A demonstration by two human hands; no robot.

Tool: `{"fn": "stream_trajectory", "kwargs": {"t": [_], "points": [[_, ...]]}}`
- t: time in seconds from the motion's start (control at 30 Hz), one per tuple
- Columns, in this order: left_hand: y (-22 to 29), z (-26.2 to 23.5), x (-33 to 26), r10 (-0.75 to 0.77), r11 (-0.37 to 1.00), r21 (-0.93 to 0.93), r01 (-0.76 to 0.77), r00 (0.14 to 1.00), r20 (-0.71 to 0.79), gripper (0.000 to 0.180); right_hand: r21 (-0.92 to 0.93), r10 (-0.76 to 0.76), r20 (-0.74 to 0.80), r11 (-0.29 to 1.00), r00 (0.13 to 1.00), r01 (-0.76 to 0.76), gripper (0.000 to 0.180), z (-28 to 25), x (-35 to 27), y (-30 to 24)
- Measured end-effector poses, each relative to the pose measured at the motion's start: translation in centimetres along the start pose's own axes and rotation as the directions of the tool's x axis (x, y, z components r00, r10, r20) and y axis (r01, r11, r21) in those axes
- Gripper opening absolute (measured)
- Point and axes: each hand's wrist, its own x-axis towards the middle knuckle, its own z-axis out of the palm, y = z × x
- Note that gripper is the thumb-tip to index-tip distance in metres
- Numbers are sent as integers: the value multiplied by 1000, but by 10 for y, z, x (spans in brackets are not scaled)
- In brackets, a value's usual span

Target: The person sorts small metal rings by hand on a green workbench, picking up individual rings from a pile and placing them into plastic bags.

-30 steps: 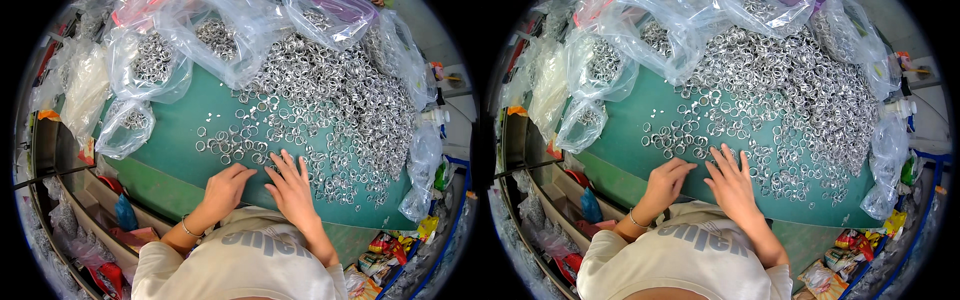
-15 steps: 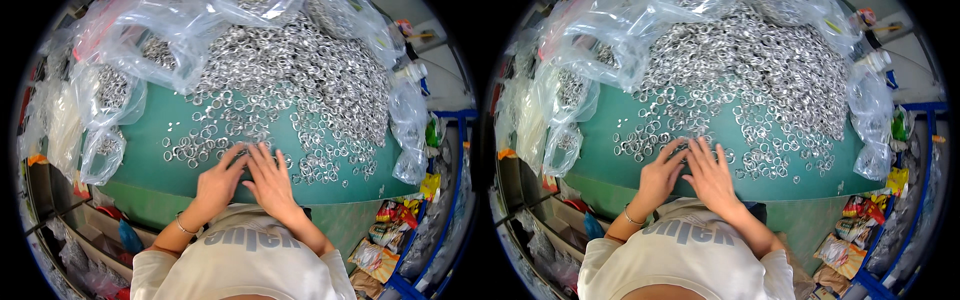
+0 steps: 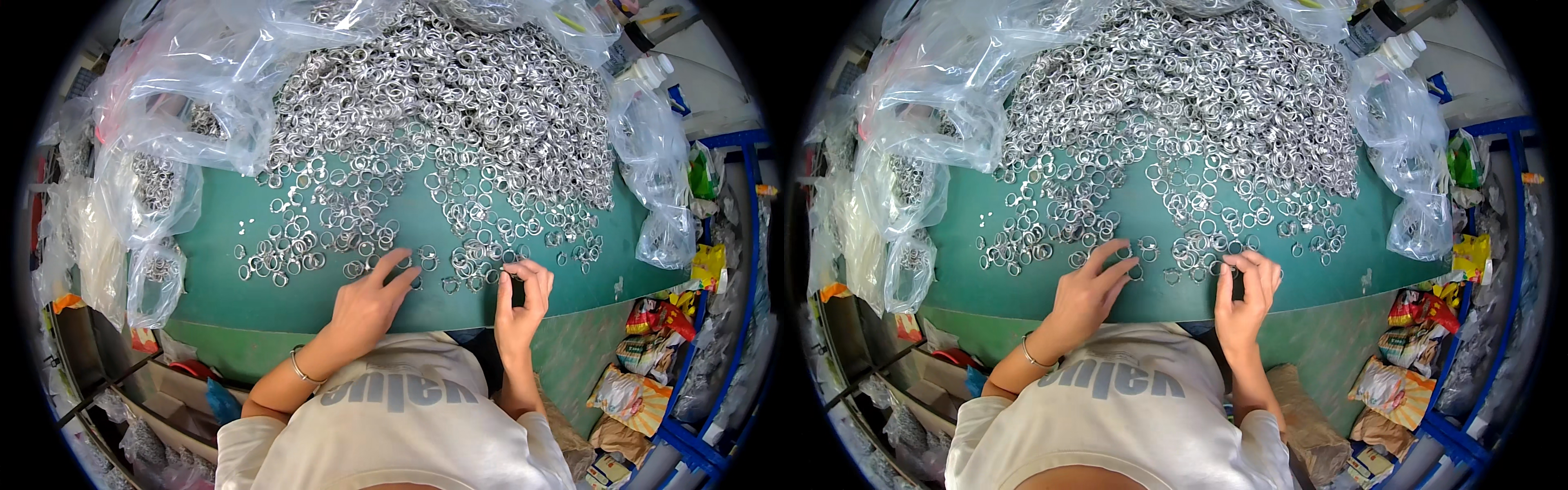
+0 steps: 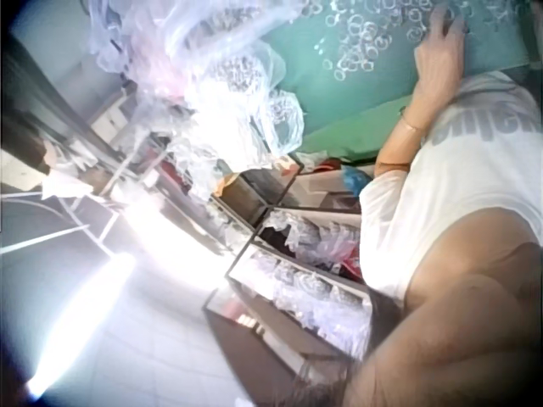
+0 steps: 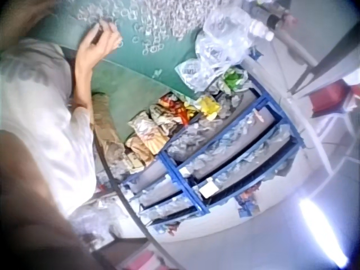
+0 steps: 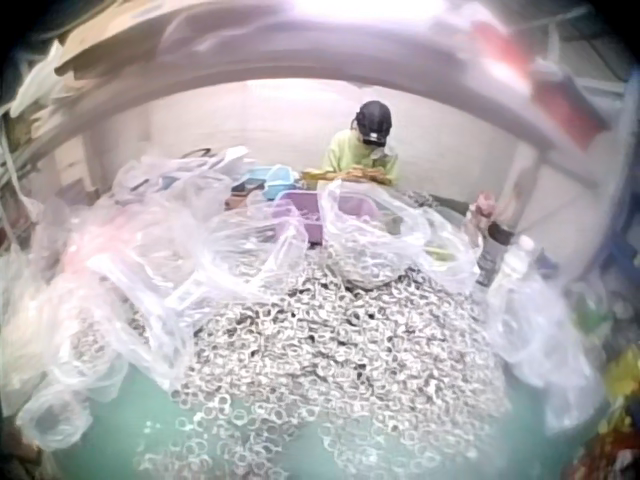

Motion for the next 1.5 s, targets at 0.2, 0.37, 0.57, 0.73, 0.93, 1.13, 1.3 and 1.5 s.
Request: {"fn": "stream_trajectory", "kwargs": {"t": [0.2, 0.37, 0.57, 0.73, 0.93, 1.13, 1.3, 1.5], "points": [[4, 2, -1, -65, 997, 49, 63, 997, 37, 26, -114, -142, 193, 980, 971, 166, 22, -5, -8, -1], [12, 15, -1, -90, 993, 78, 88, 995, 30, 24, 211, -91, 175, 976, 980, 53, 21, -3, -13, 4], [6, 23, -4, -281, 696, -638, 330, 943, 180, 16, 331, -262, 148, 922, 954, 202, 21, 6, -20, -4], [19, 8, 1, -398, 195, -811, 552, 800, 449, 26, 151, -247, 296, 966, 923, 210, 33, 25, -21, -9], [18, 8, -4, -309, -162, -831, 532, 772, 555, 24, 325, -273, 209, 925, 939, 197, 30, 27, -17, -5], [35, 14, 9, -304, -376, -721, 582, 658, 689, 27, 550, -152, 149, 834, 977, 46, 34, 16, -6, -22], [35, 21, 27, -277, -630, -643, 435, 648, 710, 27, 360, -397, 195, 880, 897, 311, 43, 4, 8, -28], [32, 21, 37, -401, -374, -782, 498, 674, 621, 19, -245, -103, -109, 967, 989, 74, 14, -31, 42, 31]]}}
